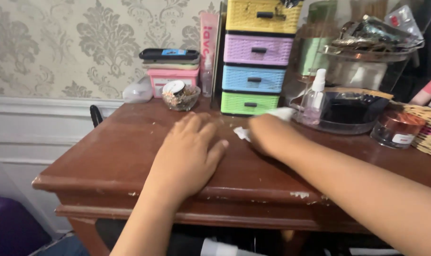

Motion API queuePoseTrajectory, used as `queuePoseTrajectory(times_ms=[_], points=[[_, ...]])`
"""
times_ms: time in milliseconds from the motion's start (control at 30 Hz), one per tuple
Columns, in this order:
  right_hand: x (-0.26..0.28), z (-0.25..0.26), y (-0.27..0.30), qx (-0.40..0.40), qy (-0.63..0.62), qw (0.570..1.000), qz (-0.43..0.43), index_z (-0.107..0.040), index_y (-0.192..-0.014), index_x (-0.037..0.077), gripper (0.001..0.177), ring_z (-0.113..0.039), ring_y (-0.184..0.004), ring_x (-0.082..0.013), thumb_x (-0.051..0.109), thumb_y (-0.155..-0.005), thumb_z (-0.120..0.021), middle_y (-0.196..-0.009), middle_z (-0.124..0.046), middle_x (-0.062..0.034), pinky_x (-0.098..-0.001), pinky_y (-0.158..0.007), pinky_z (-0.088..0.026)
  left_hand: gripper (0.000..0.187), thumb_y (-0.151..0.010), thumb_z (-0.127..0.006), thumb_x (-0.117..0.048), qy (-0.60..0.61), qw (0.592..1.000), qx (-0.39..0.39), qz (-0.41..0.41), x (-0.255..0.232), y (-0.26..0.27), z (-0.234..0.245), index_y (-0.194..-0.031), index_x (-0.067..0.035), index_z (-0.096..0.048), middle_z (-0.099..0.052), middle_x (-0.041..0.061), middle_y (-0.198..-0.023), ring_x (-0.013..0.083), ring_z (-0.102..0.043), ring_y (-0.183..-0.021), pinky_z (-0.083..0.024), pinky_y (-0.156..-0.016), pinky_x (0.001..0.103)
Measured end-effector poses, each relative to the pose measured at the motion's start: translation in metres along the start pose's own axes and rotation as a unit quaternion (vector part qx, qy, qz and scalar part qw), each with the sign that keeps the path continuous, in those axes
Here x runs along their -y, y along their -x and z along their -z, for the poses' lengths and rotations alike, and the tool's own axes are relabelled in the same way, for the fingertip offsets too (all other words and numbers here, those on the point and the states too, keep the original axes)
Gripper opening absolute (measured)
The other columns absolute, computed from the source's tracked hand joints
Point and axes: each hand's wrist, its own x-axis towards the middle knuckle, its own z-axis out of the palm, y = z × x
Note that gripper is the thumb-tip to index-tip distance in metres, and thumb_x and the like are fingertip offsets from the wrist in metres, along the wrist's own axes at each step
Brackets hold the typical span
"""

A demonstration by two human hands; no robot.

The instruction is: The person is tidying up and wiping down a dresser surface and organizing cosmetics and personal care items.

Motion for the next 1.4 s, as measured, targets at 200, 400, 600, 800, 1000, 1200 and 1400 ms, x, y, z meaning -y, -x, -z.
queuePoseTrajectory(times_ms=[200, 400, 600, 800, 1000, 1200, 1400], points=[[0.032, 0.024, 0.037, -0.058, -0.101, 0.979, 0.165, -0.058, -0.134, 0.016, 0.046, -0.073, -0.102, -0.0308, 0.042, -0.096, -0.056, -0.113, -0.075, -0.0157, -0.0431, -0.092, -0.056, 0.033, -0.09, -0.057, -0.015, -0.038, 0.984, -0.137, 0.108, 0.004, 0.007, 0.008, -0.12, -0.004, -0.065, -0.062, 0.023, -0.119, 0.0448, -0.057, -0.112, -0.04, -0.101, 0.06], [0.011, 0.008, 0.003, 0.039, 0.03, 0.999, 0.007, -0.061, -0.124, 0.009, 0.049, -0.072, -0.112, -0.0324, 0.05, -0.104, -0.043, -0.125, -0.069, -0.0189, -0.0413, -0.1, -0.056, 0.036, -0.085, -0.055, -0.001, 0.038, 0.965, -0.225, 0.129, 0.001, 0.013, 0.018, -0.12, -0.003, -0.062, -0.06, 0.02, -0.116, 0.0431, -0.055, -0.108, -0.036, -0.106, 0.061], [0.022, -0.046, -0.088, -0.067, -0.005, 0.938, 0.341, -0.042, -0.149, 0.002, 0.054, -0.033, -0.144, -0.0534, 0.045, -0.116, -0.04, -0.158, -0.026, -0.0359, -0.0531, -0.116, -0.031, 0.038, -0.082, -0.055, -0.001, 0.071, 0.96, -0.21, 0.168, 0.01, 0.013, 0.012, -0.12, -0.004, -0.061, -0.059, 0.019, -0.116, 0.041, -0.055, -0.109, -0.038, -0.101, 0.058], [0.092, 0.018, -0.027, -0.02, -0.08, 0.993, 0.08, -0.026, -0.159, 0.011, 0.07, -0.059, -0.129, -0.0382, 0.042, -0.1, -0.048, -0.141, -0.058, -0.026, -0.0417, -0.111, -0.044, 0.056, -0.076, -0.071, -0.013, 0.053, 0.973, -0.097, 0.204, 0.052, -0.029, 0.023, -0.128, -0.002, -0.053, -0.052, 0.025, -0.124, 0.046, -0.053, -0.115, -0.048, -0.094, 0.054], [0.086, 0.021, -0.026, -0.044, -0.153, 0.954, 0.255, -0.069, -0.13, 0.012, 0.039, -0.07, -0.114, -0.0368, 0.02, -0.092, -0.064, -0.131, -0.069, -0.0223, -0.0424, -0.097, -0.053, 0.103, -0.062, -0.094, -0.04, -0.05, 0.934, 0.049, 0.351, 0.086, -0.125, 0.023, -0.139, -0.004, -0.037, -0.046, 0.027, -0.134, 0.0441, -0.05, -0.126, -0.052, -0.099, 0.048], [0.068, 0.002, -0.044, -0.067, -0.082, 0.989, 0.102, -0.065, -0.129, 0.008, 0.041, -0.063, -0.125, -0.0314, 0.026, -0.092, -0.06, -0.132, -0.067, -0.0198, -0.0372, -0.109, -0.049, 0.142, -0.053, -0.097, -0.051, -0.022, 0.91, 0.086, 0.404, 0.109, -0.13, -0.023, -0.16, -0.01, -0.013, -0.046, 0.027, -0.139, 0.0414, -0.052, -0.128, -0.053, -0.099, 0.047], [0.046, -0.055, -0.138, -0.087, -0.079, 0.966, 0.229, -0.038, -0.145, -0.012, 0.07, -0.03, -0.145, -0.0436, 0.041, -0.101, -0.049, -0.153, -0.033, -0.0341, -0.0436, -0.118, -0.025, 0.134, -0.057, -0.09, -0.059, -0.02, 0.925, 0.088, 0.368, 0.128, -0.13, -0.035, -0.155, 0.004, -0.024, -0.061, 0.026, -0.131, 0.0379, -0.063, -0.121, -0.054, -0.1, 0.044]])
